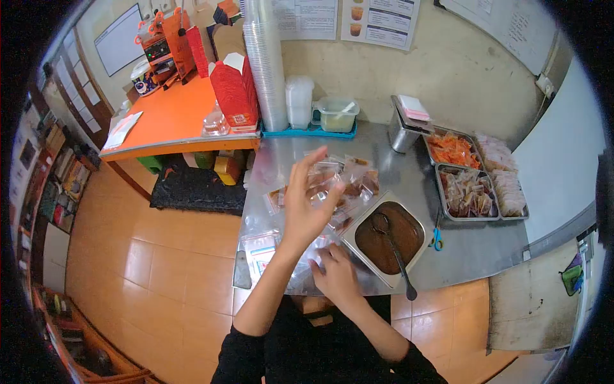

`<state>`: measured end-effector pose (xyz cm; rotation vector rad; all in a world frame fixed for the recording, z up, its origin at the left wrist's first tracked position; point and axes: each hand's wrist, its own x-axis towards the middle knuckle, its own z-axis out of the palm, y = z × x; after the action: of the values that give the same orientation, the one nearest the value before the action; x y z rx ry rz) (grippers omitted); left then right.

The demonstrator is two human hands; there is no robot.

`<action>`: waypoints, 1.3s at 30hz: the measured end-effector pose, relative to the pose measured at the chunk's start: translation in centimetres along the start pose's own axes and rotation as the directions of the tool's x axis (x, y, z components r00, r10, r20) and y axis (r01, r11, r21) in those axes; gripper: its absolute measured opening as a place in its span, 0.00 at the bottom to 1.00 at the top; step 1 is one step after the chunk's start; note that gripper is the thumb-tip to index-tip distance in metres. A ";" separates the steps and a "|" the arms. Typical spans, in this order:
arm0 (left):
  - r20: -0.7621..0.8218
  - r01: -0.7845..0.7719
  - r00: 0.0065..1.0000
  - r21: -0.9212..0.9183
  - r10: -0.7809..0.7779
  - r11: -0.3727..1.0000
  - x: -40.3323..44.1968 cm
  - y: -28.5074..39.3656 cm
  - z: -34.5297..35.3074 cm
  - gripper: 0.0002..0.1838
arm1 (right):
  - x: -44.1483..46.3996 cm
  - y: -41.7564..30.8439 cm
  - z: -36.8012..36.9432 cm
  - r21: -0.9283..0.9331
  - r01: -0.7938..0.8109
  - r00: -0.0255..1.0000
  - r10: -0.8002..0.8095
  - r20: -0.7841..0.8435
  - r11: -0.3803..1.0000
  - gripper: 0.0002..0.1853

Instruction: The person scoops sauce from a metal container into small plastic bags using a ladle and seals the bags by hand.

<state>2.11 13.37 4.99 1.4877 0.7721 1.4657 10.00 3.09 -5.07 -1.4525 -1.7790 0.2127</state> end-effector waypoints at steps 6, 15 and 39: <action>-0.105 0.143 0.986 0.115 -0.131 0.983 -5.3 -2.0 -5.7 0.19 | 0.0 2.8 5.3 -0.008 -0.098 0.992 0.097 -0.086 0.995 0.06; -0.092 0.529 0.845 -0.005 -0.527 0.849 -12.6 -4.1 -8.9 0.15 | 0.1 1.7 3.4 0.197 -0.207 0.972 0.224 -0.069 0.958 0.02; -0.076 0.025 0.997 0.589 0.025 0.807 -11.4 1.2 -6.4 0.13 | 1.5 -2.2 -4.9 0.505 -0.428 0.850 0.143 0.507 0.750 0.05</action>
<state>-5.58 3.68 0.53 1.8873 1.3721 1.3503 11.61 2.01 0.19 -1.2417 -1.5683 1.2595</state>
